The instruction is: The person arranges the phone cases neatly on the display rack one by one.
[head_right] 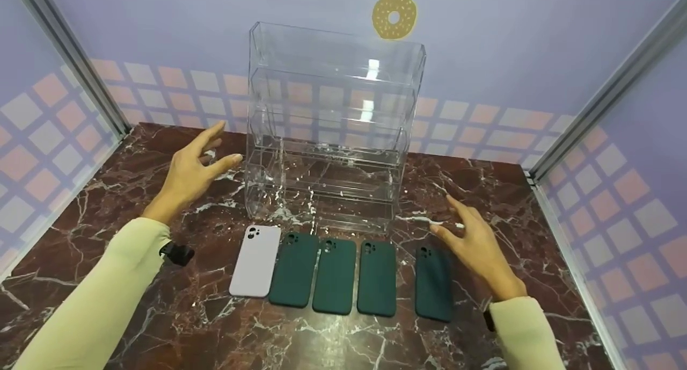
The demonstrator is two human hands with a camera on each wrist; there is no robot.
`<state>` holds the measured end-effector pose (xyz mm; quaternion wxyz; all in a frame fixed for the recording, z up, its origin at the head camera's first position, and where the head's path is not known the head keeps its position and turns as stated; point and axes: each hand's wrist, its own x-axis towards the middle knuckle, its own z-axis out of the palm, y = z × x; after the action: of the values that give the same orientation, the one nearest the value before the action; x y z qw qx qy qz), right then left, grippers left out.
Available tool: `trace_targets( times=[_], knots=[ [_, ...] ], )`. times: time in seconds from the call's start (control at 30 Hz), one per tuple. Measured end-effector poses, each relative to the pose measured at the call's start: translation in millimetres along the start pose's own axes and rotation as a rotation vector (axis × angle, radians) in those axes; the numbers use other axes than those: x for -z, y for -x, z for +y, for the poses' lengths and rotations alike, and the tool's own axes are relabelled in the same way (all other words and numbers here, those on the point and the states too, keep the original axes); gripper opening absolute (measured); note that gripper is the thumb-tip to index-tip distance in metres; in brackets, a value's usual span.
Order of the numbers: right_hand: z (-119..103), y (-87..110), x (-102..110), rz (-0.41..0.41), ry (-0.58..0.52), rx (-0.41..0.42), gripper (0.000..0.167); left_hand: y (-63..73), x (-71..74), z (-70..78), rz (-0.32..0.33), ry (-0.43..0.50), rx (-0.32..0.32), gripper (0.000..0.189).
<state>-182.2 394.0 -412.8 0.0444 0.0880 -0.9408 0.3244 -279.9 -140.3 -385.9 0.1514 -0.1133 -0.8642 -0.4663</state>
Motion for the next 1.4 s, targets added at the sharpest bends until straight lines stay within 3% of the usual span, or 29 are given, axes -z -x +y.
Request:
trace_targets(
  times=[0.2,0.3,0.83,1.13,1.4],
  knots=[
    [4.7,1.5,-0.6,-0.009,-0.027,0.012,0.078,-5.5,-8.5,0.1,0.055,0.173,-0.01,0.07],
    [8.3,1.6,-1.8,-0.006,-0.032,0.031,0.077,-8.7,-12.2,-0.2,0.084,0.217,-0.016,0.067],
    [32.1,5.6,-7.0,-0.064,-0.045,0.035,0.075,-18.3,-25.4,-0.7,0.113,0.297,0.002,0.058],
    [35.7,8.0,-10.7,-0.061,-0.034,0.015,0.08,-21.1,-32.2,-0.5,0.113,0.36,0.023,0.053],
    [33.0,10.5,-13.5,-0.074,-0.065,-0.011,0.078,-21.6,-39.7,1.2,0.129,0.355,0.011,0.053]
  ],
)
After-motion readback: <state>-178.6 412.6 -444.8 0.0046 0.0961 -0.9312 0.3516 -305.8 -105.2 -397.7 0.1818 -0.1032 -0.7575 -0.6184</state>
